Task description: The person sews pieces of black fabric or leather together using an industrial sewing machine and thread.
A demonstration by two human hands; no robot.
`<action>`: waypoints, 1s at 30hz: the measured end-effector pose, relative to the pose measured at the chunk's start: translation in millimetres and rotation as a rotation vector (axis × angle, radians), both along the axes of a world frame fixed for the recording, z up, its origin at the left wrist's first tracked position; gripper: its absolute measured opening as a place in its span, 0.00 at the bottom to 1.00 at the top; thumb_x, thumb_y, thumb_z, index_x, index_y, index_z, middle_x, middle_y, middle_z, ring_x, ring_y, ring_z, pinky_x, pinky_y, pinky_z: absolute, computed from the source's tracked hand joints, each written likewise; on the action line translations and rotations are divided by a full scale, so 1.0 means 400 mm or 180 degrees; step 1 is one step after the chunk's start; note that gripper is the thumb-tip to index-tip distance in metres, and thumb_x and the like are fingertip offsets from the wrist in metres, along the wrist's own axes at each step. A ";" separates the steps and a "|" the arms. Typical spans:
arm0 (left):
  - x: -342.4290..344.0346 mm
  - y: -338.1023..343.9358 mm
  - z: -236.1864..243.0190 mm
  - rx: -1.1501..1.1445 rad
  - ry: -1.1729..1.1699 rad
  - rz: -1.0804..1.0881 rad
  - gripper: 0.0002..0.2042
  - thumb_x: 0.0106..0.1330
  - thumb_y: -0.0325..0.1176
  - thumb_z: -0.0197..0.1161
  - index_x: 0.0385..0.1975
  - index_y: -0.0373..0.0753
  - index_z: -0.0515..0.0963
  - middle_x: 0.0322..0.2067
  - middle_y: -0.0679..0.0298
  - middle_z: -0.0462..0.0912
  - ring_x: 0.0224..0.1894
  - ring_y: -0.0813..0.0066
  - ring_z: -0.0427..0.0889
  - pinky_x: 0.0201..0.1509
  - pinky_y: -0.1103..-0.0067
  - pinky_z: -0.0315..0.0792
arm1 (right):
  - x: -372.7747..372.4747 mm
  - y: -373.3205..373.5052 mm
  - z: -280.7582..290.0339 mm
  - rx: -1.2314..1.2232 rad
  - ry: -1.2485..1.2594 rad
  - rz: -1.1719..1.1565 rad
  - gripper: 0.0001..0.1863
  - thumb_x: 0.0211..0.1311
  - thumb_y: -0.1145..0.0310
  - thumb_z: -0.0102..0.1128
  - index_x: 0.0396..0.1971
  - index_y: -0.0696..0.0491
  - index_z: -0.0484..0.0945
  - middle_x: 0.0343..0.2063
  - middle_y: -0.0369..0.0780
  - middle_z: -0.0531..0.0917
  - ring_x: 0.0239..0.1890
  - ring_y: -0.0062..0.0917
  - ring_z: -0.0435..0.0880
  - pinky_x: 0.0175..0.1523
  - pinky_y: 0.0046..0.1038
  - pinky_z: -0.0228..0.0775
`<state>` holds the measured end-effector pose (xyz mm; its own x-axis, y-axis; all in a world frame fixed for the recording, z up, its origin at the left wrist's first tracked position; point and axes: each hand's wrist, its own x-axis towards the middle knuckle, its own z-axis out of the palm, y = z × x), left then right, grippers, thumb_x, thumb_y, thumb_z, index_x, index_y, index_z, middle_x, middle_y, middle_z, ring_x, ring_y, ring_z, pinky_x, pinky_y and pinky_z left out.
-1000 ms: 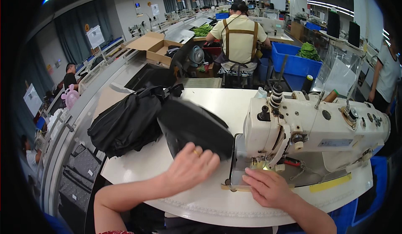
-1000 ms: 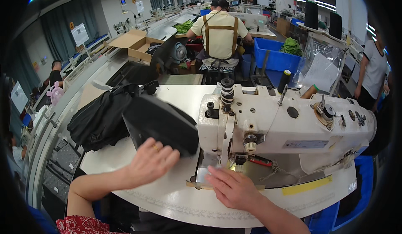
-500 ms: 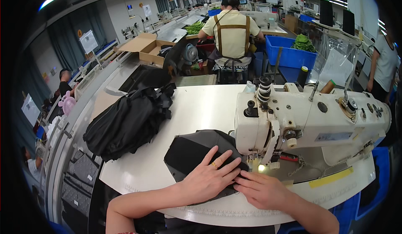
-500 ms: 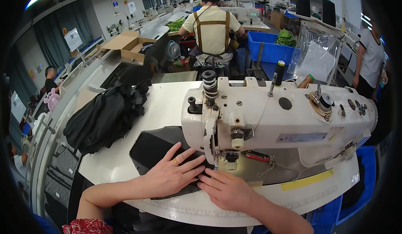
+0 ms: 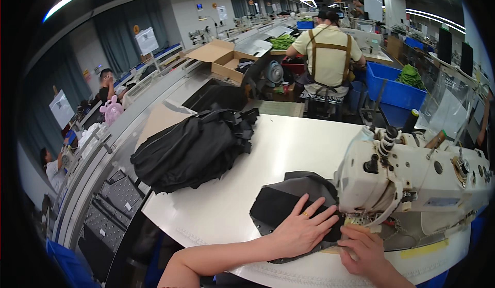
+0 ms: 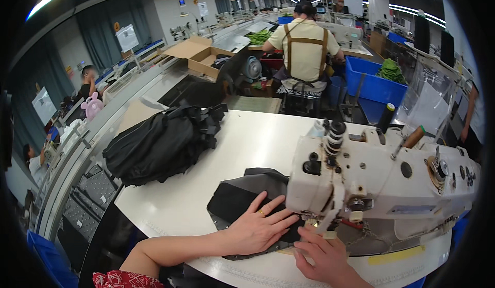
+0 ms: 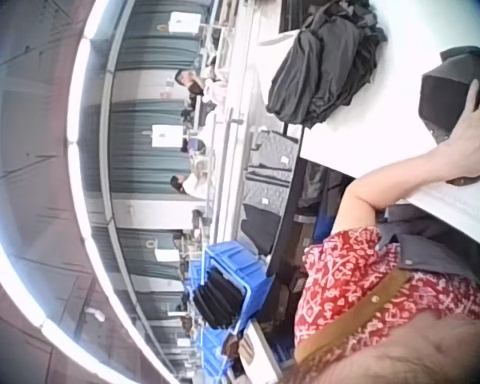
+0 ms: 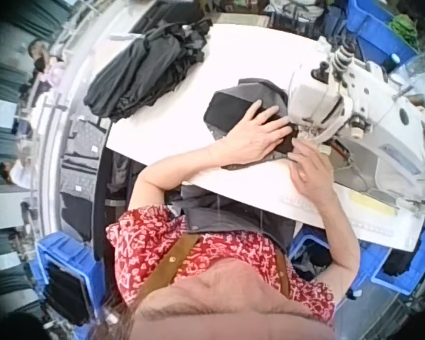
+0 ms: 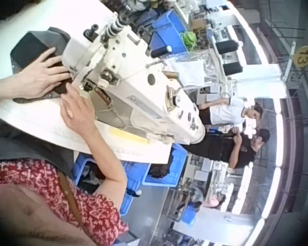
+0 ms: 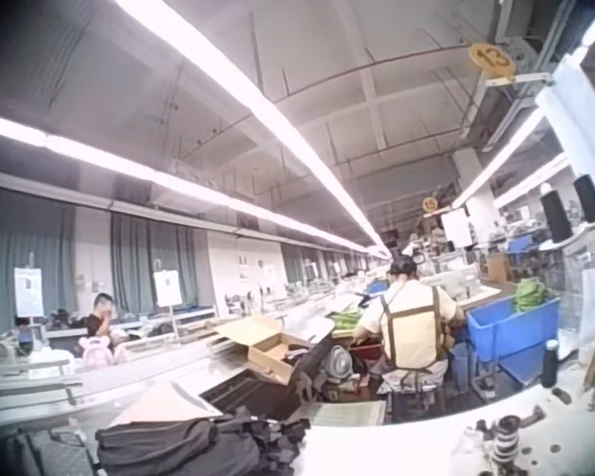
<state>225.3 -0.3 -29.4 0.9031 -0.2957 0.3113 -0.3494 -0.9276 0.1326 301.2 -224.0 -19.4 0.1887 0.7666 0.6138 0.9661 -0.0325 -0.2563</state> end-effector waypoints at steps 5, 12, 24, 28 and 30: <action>-0.027 0.018 0.031 -0.0808 0.0021 -0.0046 0.18 0.65 0.30 0.60 0.56 0.40 0.75 0.60 0.60 0.74 0.67 0.57 0.66 0.74 0.54 0.51 | -0.027 0.015 0.034 -0.0392 0.0289 0.0259 0.07 0.55 0.74 0.67 0.35 0.56 0.83 0.41 0.42 0.86 0.50 0.35 0.83 0.56 0.37 0.74; -0.095 0.332 0.240 -0.0048 -0.2590 0.1448 0.13 0.56 0.28 0.71 0.42 0.37 0.81 0.42 0.59 0.82 0.44 0.59 0.78 0.52 0.67 0.70 | -0.033 0.011 0.040 -0.0193 0.0281 0.0420 0.07 0.53 0.78 0.67 0.33 0.58 0.83 0.41 0.43 0.86 0.49 0.36 0.84 0.52 0.35 0.76; -0.332 0.786 0.403 -0.3934 -0.4346 0.1321 0.12 0.75 0.40 0.55 0.33 0.42 0.79 0.31 0.74 0.80 0.32 0.90 0.74 0.37 0.87 0.68 | -0.044 0.009 0.045 -0.0045 0.0114 0.0374 0.05 0.52 0.79 0.67 0.31 0.59 0.83 0.38 0.42 0.87 0.43 0.35 0.86 0.49 0.33 0.78; -0.420 0.623 0.460 -0.3294 -0.3974 0.1269 0.10 0.76 0.37 0.53 0.35 0.40 0.75 0.28 0.76 0.77 0.29 0.92 0.70 0.34 0.88 0.65 | -0.080 0.025 0.065 0.0092 0.0186 0.0519 0.07 0.52 0.79 0.66 0.34 0.59 0.82 0.38 0.44 0.86 0.42 0.37 0.86 0.47 0.33 0.79; -0.425 0.496 0.420 -0.3138 -0.3332 0.1500 0.06 0.76 0.32 0.54 0.36 0.38 0.75 0.27 0.77 0.73 0.29 0.93 0.66 0.33 0.89 0.61 | -0.128 0.054 0.080 0.0204 0.0527 0.0722 0.10 0.54 0.80 0.65 0.38 0.60 0.81 0.41 0.46 0.85 0.43 0.37 0.85 0.48 0.33 0.79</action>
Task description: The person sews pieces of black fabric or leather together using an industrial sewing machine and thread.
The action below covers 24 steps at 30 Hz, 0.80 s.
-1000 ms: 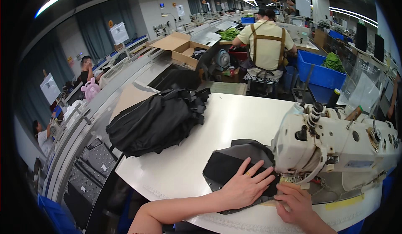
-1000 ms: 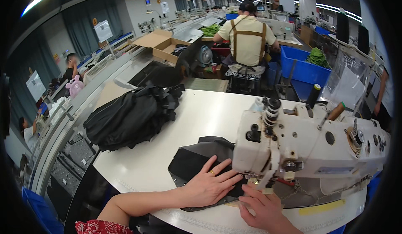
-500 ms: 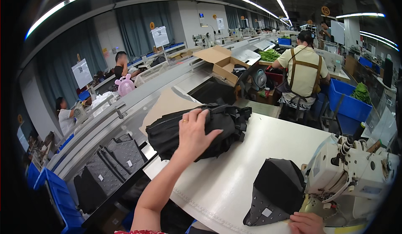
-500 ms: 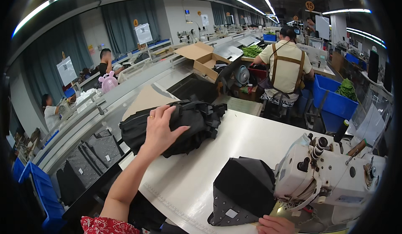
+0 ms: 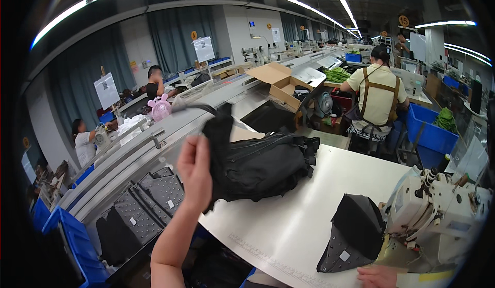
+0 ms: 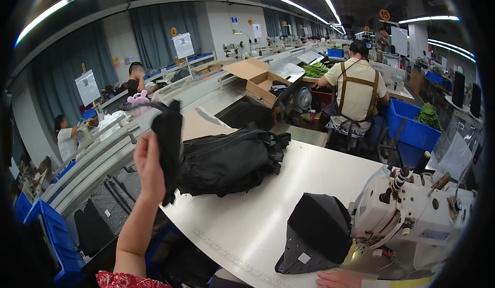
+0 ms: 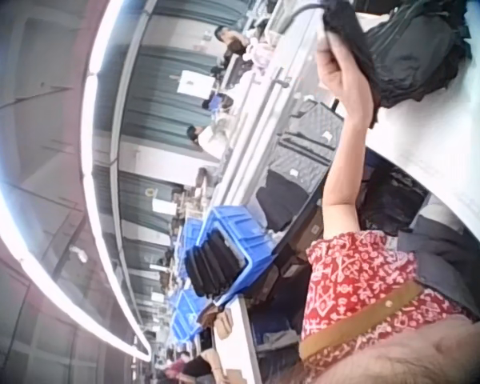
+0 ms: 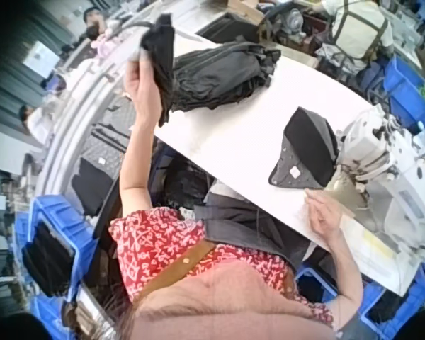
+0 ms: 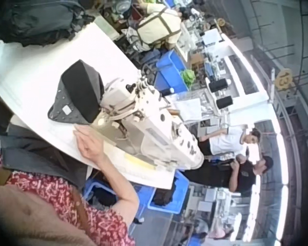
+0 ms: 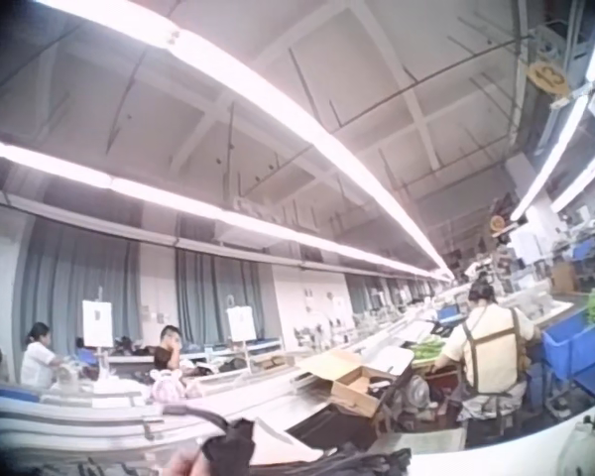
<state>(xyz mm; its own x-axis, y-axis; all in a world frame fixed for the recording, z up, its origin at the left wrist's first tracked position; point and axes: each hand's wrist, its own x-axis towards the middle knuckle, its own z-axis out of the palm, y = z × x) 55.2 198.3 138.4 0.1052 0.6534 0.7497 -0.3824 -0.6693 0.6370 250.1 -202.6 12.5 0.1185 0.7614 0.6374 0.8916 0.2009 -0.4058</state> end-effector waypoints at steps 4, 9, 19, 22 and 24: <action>0.015 -0.261 -0.156 -0.0820 0.0886 -0.1300 0.04 0.74 0.29 0.57 0.40 0.36 0.75 0.26 0.78 0.71 0.29 0.94 0.64 0.33 0.91 0.59 | -0.137 0.088 0.031 0.0129 0.1445 0.0231 0.22 0.60 0.82 0.60 0.56 0.60 0.74 0.57 0.50 0.76 0.50 0.35 0.82 0.52 0.31 0.76; 0.039 -0.444 -0.285 -0.1895 0.0724 -0.2164 0.09 0.76 0.32 0.53 0.46 0.34 0.75 0.32 0.74 0.76 0.33 0.92 0.69 0.39 0.90 0.65 | -0.207 0.179 0.073 0.0720 0.2058 0.0072 0.24 0.61 0.80 0.61 0.59 0.59 0.72 0.53 0.46 0.76 0.47 0.28 0.81 0.51 0.26 0.74; 0.021 -0.520 -0.361 -0.2139 0.0880 -0.2764 0.08 0.76 0.33 0.50 0.45 0.36 0.70 0.39 0.67 0.78 0.39 0.85 0.75 0.46 0.86 0.70 | -0.195 0.157 0.035 0.0227 0.3787 0.0829 0.28 0.64 0.75 0.65 0.63 0.57 0.67 0.41 0.33 0.78 0.42 0.15 0.77 0.49 0.20 0.71; 0.013 -0.525 -0.360 -0.2049 0.0867 -0.2321 0.08 0.76 0.35 0.50 0.41 0.37 0.71 0.32 0.70 0.76 0.33 0.87 0.71 0.40 0.88 0.66 | -0.188 0.130 0.035 0.0305 0.3798 0.0692 0.24 0.61 0.76 0.67 0.57 0.55 0.74 0.34 0.32 0.78 0.36 0.12 0.76 0.41 0.16 0.69; 0.011 -0.527 -0.353 -0.1775 0.0747 -0.1981 0.08 0.76 0.35 0.51 0.39 0.37 0.72 0.27 0.74 0.72 0.28 0.89 0.65 0.34 0.89 0.60 | -0.183 0.112 0.041 0.0664 0.2478 0.0236 0.19 0.56 0.82 0.69 0.48 0.57 0.78 0.36 0.35 0.76 0.38 0.13 0.74 0.39 0.16 0.67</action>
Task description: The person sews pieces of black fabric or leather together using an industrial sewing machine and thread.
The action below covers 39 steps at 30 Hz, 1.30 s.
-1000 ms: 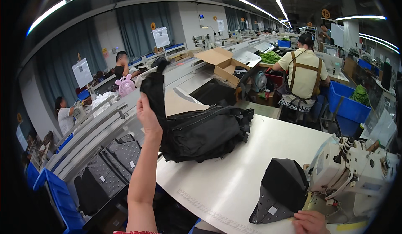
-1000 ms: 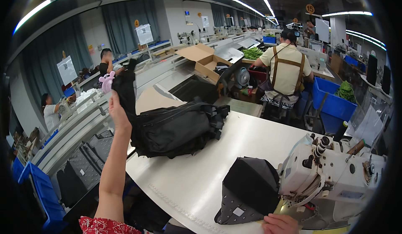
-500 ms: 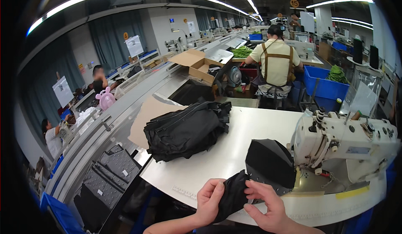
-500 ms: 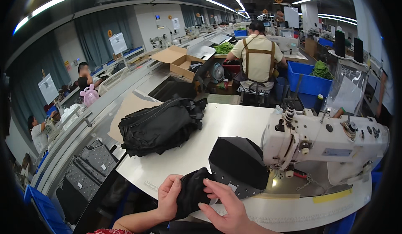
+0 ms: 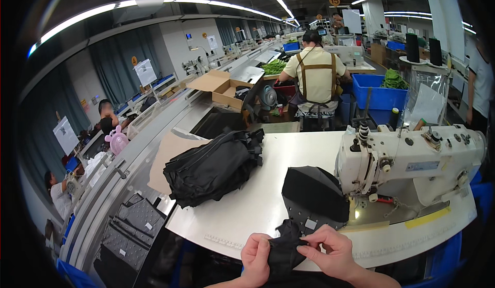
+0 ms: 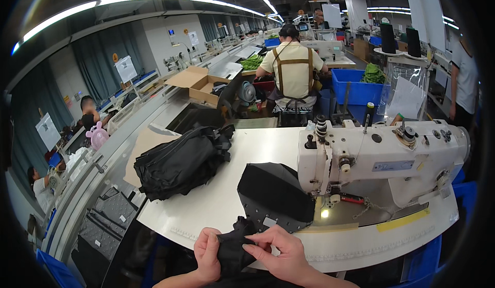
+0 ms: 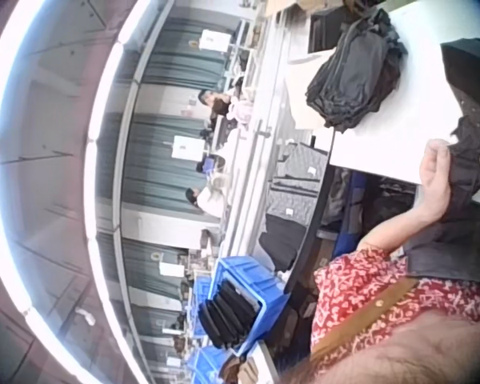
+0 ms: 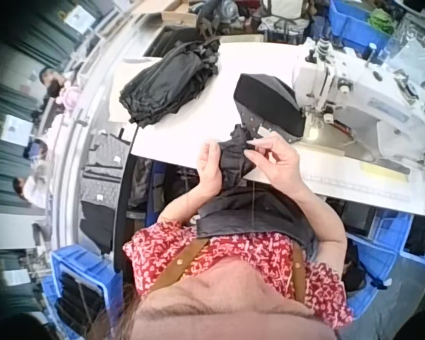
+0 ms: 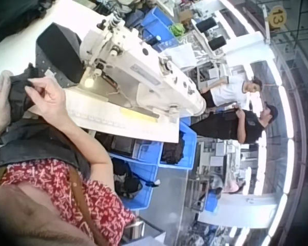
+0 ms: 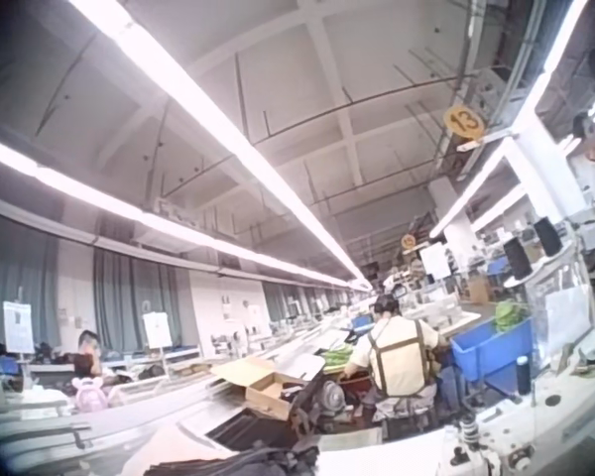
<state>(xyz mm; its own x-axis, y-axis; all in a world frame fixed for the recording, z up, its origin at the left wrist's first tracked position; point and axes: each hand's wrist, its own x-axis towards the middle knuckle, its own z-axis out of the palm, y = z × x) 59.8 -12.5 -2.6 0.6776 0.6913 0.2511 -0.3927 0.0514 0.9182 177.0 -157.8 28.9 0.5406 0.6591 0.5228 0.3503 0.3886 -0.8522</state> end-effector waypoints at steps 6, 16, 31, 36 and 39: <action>0.016 0.013 0.052 0.1368 -0.0660 -0.0172 0.15 0.60 0.24 0.71 0.46 0.35 0.78 0.26 0.72 0.72 0.27 0.86 0.67 0.32 0.86 0.63 | 0.013 -0.003 0.005 -0.0168 -0.0299 -0.0539 0.11 0.56 0.84 0.68 0.36 0.57 0.78 0.34 0.38 0.78 0.34 0.17 0.77 0.41 0.18 0.69; 0.028 0.071 0.107 0.3693 -0.0576 0.0253 0.11 0.57 0.23 0.72 0.39 0.37 0.82 0.38 0.58 0.83 0.35 0.70 0.81 0.43 0.76 0.75 | -0.026 -0.006 0.023 0.0008 0.0796 -0.0036 0.11 0.54 0.82 0.71 0.34 0.57 0.77 0.33 0.37 0.77 0.30 0.17 0.77 0.36 0.18 0.70; -0.020 0.011 0.040 -0.0263 -0.0259 0.0749 0.10 0.76 0.39 0.54 0.34 0.40 0.71 0.29 0.72 0.75 0.30 0.89 0.71 0.35 0.89 0.67 | -0.102 0.098 -0.011 0.0092 -0.0793 -0.0651 0.19 0.53 0.79 0.69 0.46 0.63 0.78 0.41 0.49 0.81 0.42 0.37 0.84 0.48 0.31 0.76; -0.025 0.023 0.045 0.0123 -0.0329 0.1081 0.10 0.76 0.37 0.54 0.34 0.39 0.71 0.29 0.72 0.75 0.29 0.89 0.69 0.34 0.89 0.65 | -0.058 0.075 -0.045 0.0161 -0.1632 -0.0691 0.17 0.50 0.82 0.67 0.43 0.61 0.80 0.42 0.47 0.82 0.44 0.38 0.83 0.46 0.32 0.76; -0.028 0.036 0.045 0.0607 -0.0463 0.1304 0.09 0.75 0.35 0.56 0.33 0.37 0.71 0.28 0.71 0.75 0.28 0.89 0.67 0.33 0.90 0.62 | -0.029 0.042 -0.048 0.0076 -0.1128 -0.0539 0.06 0.68 0.74 0.56 0.35 0.61 0.80 0.37 0.40 0.81 0.26 0.23 0.79 0.31 0.28 0.72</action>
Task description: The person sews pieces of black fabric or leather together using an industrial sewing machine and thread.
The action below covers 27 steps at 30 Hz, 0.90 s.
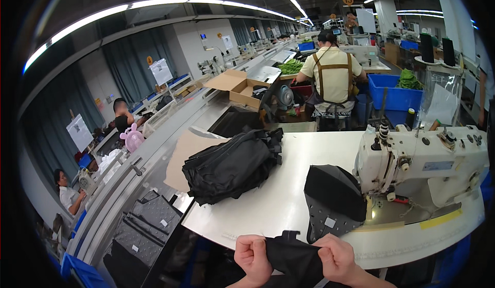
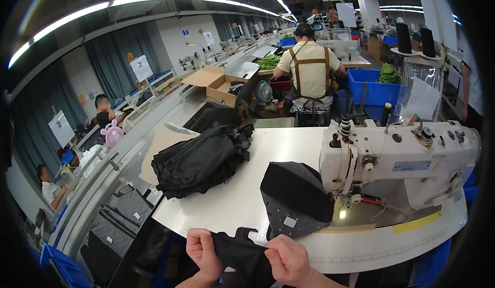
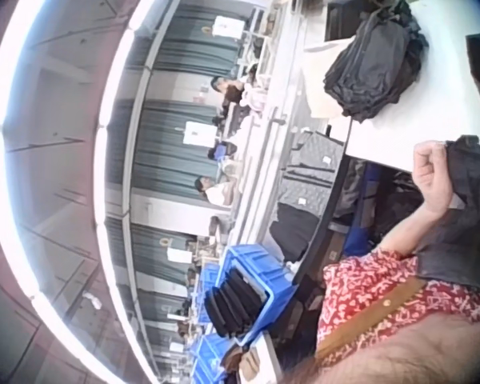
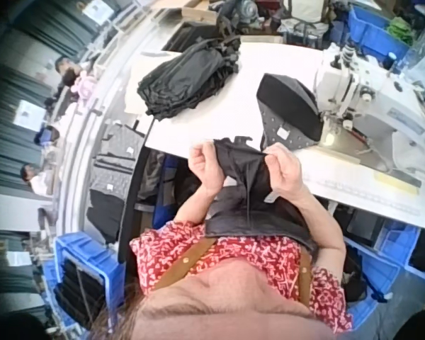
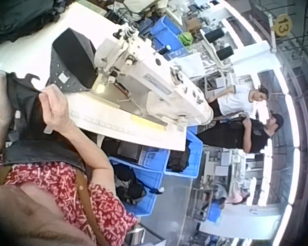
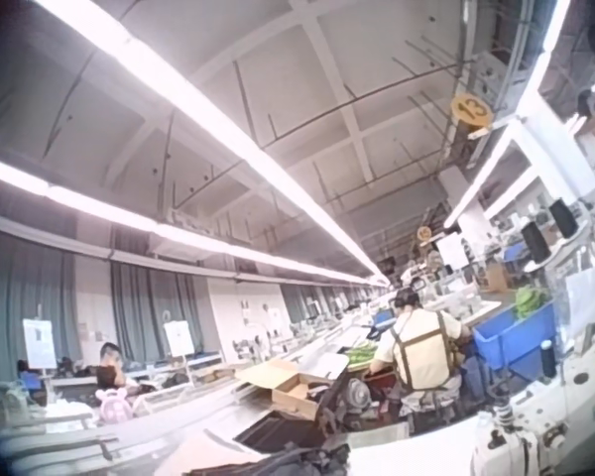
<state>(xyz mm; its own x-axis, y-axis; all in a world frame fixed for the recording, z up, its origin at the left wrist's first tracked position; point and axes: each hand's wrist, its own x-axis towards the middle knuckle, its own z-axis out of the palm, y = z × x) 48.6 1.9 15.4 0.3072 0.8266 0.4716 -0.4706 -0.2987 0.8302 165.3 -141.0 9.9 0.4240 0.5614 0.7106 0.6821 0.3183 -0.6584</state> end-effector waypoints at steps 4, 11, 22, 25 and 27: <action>-0.006 -0.009 -0.005 0.0634 -0.0006 -0.0368 0.09 0.71 0.33 0.62 0.34 0.33 0.73 0.27 0.69 0.77 0.26 0.89 0.68 0.32 0.89 0.63 | -0.005 -0.006 0.027 0.0279 0.1202 0.0528 0.14 0.73 0.68 0.47 0.47 0.62 0.77 0.46 0.45 0.80 0.44 0.29 0.82 0.50 0.27 0.73; -0.012 0.015 0.057 0.0721 0.1424 -0.1989 0.22 0.51 0.24 0.78 0.47 0.32 0.80 0.35 0.65 0.85 0.38 0.84 0.81 0.45 0.85 0.75 | -0.026 -0.015 0.029 -0.0034 0.1210 0.0289 0.09 0.58 0.76 0.68 0.37 0.58 0.80 0.31 0.39 0.82 0.33 0.24 0.83 0.38 0.23 0.74; 0.044 0.095 0.150 0.1908 0.1196 0.0753 0.10 0.52 0.17 0.73 0.31 0.32 0.80 0.28 0.63 0.83 0.34 0.77 0.80 0.43 0.81 0.73 | 0.097 -0.072 -0.030 -0.0956 -0.0695 -0.1363 0.27 0.62 0.57 0.64 0.59 0.52 0.72 0.55 0.48 0.77 0.58 0.42 0.75 0.57 0.36 0.71; 0.134 0.157 0.243 0.3815 0.0618 0.2122 0.11 0.51 0.14 0.70 0.30 0.35 0.79 0.19 0.64 0.72 0.30 0.62 0.79 0.46 0.72 0.75 | 0.151 -0.077 -0.069 -0.2154 -0.1449 -0.0710 0.38 0.66 0.42 0.55 0.70 0.46 0.61 0.68 0.50 0.63 0.68 0.56 0.59 0.70 0.46 0.54; 0.230 0.143 0.244 0.4831 0.0710 0.1404 0.12 0.46 0.18 0.72 0.32 0.36 0.80 0.17 0.66 0.66 0.25 0.64 0.77 0.34 0.71 0.77 | 0.164 -0.078 -0.097 -0.2213 -0.1656 -0.0615 0.38 0.67 0.39 0.49 0.71 0.44 0.59 0.69 0.49 0.62 0.69 0.58 0.57 0.71 0.49 0.50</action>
<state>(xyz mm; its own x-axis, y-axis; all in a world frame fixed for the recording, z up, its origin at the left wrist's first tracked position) 140.5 58.9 113.0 0.3543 -0.3073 0.8832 -0.0429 -0.9488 -0.3129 230.9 -172.3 -29.1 0.2744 0.8897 0.3649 0.9491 -0.1896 -0.2516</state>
